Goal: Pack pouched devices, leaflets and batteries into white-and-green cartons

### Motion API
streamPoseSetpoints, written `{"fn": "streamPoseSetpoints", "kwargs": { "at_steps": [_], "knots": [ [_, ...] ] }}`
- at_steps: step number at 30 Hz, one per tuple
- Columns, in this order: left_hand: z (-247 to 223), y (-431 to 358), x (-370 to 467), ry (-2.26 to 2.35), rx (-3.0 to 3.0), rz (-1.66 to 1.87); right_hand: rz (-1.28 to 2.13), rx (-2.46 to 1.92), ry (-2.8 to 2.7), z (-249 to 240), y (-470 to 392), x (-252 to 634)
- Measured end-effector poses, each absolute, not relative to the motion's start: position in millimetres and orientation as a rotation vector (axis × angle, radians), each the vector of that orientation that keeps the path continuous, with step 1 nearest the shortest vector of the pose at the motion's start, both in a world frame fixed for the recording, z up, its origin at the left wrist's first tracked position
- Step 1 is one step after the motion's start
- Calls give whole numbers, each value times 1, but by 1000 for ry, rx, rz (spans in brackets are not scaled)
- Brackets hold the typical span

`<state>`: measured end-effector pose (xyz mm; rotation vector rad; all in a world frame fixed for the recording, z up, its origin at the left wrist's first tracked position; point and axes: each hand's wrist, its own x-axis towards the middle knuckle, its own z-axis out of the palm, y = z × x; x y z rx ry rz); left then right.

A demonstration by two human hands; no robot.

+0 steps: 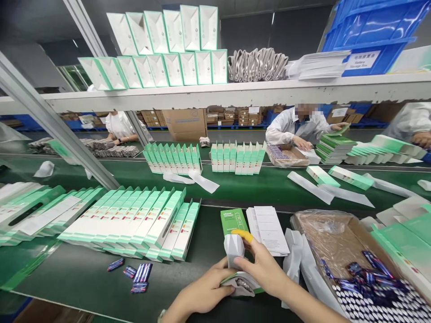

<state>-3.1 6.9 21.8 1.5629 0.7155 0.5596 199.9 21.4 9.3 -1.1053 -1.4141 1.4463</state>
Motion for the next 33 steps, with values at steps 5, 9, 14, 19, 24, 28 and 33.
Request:
{"fn": "streamPoseSetpoints", "kwargs": {
  "at_steps": [5,9,14,19,24,28,33],
  "knots": [
    [-5,13,-6,851,957,877,1259,-1124,-1141,26,40,233],
    [-24,23,-2,971,465,1129,1255,-1196,-1087,44,47,243],
    [-18,21,15,887,544,1050,1379,-1234,-1360,32,37,195],
    [-23,14,24,916,476,1037,810,-1361,-1730,1,36,175],
    [-28,13,28,817,426,1051,896,-1311,-1457,-32,38,180],
    [-15,16,29,755,833,1050,1304,-1215,-1262,-48,31,175],
    [-14,10,34,1085,1237,997,1226,-1223,-1226,-50,16,157]
  ]
}}
